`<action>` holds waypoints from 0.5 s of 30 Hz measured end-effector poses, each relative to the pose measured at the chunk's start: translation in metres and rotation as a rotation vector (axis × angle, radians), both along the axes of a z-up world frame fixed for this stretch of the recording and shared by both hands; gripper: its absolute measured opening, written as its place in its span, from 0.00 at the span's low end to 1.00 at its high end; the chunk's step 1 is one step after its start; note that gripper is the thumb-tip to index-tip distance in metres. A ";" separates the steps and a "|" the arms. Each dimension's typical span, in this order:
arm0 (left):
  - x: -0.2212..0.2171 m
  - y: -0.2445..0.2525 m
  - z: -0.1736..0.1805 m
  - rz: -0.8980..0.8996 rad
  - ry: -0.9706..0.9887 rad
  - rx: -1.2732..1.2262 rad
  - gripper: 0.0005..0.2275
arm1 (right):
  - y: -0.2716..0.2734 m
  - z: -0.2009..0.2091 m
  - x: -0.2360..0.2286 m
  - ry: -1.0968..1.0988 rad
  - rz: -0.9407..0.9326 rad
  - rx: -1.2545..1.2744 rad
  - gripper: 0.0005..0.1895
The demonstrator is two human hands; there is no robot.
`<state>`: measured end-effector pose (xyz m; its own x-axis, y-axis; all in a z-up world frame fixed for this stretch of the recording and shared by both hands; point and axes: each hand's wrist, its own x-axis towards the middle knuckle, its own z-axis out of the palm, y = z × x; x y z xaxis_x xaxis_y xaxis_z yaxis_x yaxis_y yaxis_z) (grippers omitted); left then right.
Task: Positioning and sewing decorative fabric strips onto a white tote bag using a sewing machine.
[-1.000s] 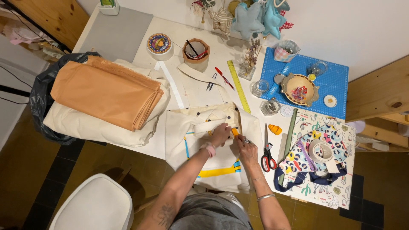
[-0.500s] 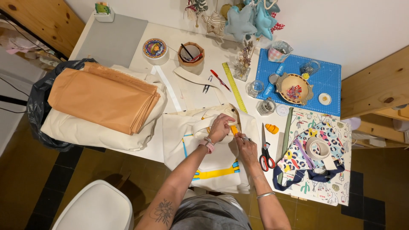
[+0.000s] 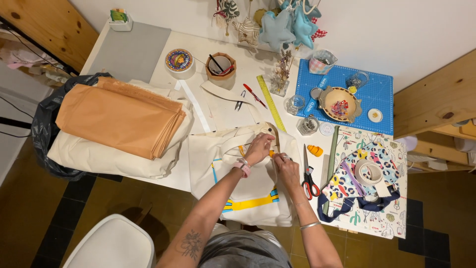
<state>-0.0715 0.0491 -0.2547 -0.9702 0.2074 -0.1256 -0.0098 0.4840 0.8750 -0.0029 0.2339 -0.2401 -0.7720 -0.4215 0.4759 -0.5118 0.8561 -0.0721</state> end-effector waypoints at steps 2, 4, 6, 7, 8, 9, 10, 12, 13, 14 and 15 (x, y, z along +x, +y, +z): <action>0.023 -0.004 0.032 -0.123 0.029 -0.049 0.20 | 0.001 0.006 -0.019 -0.091 -0.004 -0.054 0.02; 0.033 -0.007 0.037 -0.247 0.058 -0.102 0.27 | -0.002 0.018 -0.037 -0.182 -0.008 -0.112 0.02; 0.029 -0.005 0.015 -0.084 0.168 -0.134 0.21 | -0.004 0.038 -0.058 -0.494 -0.062 -0.052 0.03; 0.029 -0.004 0.019 -0.085 0.176 -0.133 0.21 | -0.005 0.033 -0.069 -0.487 -0.063 -0.052 0.03; 0.028 -0.003 0.022 -0.042 0.210 -0.150 0.21 | -0.005 0.029 -0.080 -0.557 -0.039 -0.032 0.03; 0.028 -0.001 0.026 0.001 0.244 -0.166 0.21 | -0.006 0.026 -0.091 -0.627 -0.016 -0.011 0.05; 0.027 0.000 0.025 0.003 0.249 -0.165 0.21 | -0.007 0.041 -0.093 -0.622 -0.015 -0.009 0.05; 0.025 0.002 0.025 0.038 0.252 -0.154 0.20 | -0.009 0.071 -0.094 -0.823 -0.001 -0.076 0.06; 0.023 0.002 0.024 0.038 0.256 -0.153 0.20 | -0.009 0.069 -0.101 -0.818 -0.002 -0.076 0.06; 0.021 0.003 0.023 0.042 0.268 -0.155 0.20 | -0.009 0.066 -0.107 -0.835 -0.008 -0.074 0.06; 0.019 0.004 0.022 0.046 0.279 -0.156 0.21 | -0.008 0.063 -0.113 -0.851 -0.015 -0.072 0.05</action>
<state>-0.0520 0.0536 -0.2327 -0.9796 0.1615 0.1198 0.1949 0.6169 0.7626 -0.1154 0.2263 -0.1775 -0.8838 -0.3996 -0.2432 -0.2476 0.8407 -0.4815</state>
